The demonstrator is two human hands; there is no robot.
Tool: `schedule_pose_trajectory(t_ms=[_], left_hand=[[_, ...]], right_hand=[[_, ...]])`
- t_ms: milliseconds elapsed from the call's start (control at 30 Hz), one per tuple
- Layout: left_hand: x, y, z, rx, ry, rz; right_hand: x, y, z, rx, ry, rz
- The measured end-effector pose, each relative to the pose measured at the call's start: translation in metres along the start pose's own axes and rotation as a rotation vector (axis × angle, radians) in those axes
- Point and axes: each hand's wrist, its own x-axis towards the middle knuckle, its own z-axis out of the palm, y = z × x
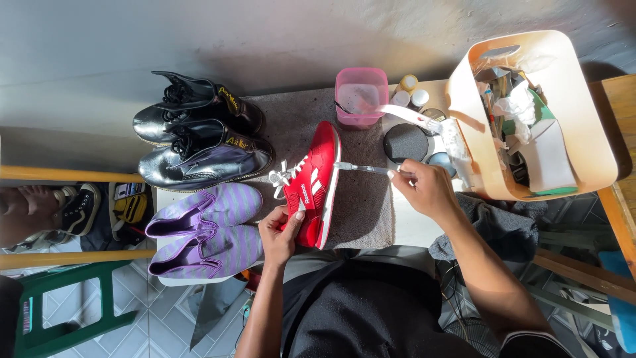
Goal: Applying adhesive or cleaner to the sole of a red sneaker using a brush and wiping it with a cloth.
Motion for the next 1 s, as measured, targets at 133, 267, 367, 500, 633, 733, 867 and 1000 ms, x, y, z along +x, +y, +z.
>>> schedule_pose_trajectory(t_ms=[133, 267, 367, 500, 633, 733, 867, 1000], left_hand=[[-0.001, -0.004, 0.000, -0.015, -0.002, 0.001], [-0.002, 0.006, 0.002, -0.021, 0.002, -0.011], [0.000, -0.003, -0.001, -0.048, -0.014, -0.005], [-0.001, -0.009, -0.013, -0.101, -0.044, 0.007], [-0.009, -0.029, -0.023, -0.137, -0.068, -0.015], [-0.006, -0.037, -0.027, -0.150, -0.119, 0.040], [-0.008, -0.047, -0.031, -0.165, -0.163, 0.056], [-0.008, -0.039, -0.029, -0.168, -0.190, 0.043]], right_hand=[[-0.002, 0.005, 0.006, 0.215, -0.224, 0.000], [0.000, 0.003, 0.010, 0.187, -0.102, 0.008], [0.006, 0.010, 0.012, 0.203, -0.063, 0.005], [0.005, 0.008, 0.007, 0.268, -0.169, -0.020], [0.001, 0.018, 0.003, 0.227, -0.073, 0.008], [0.000, 0.012, -0.006, 0.317, -0.104, 0.039], [-0.004, 0.033, -0.009, 0.284, -0.069, 0.079], [-0.005, 0.010, -0.026, 0.358, -0.164, 0.112]])
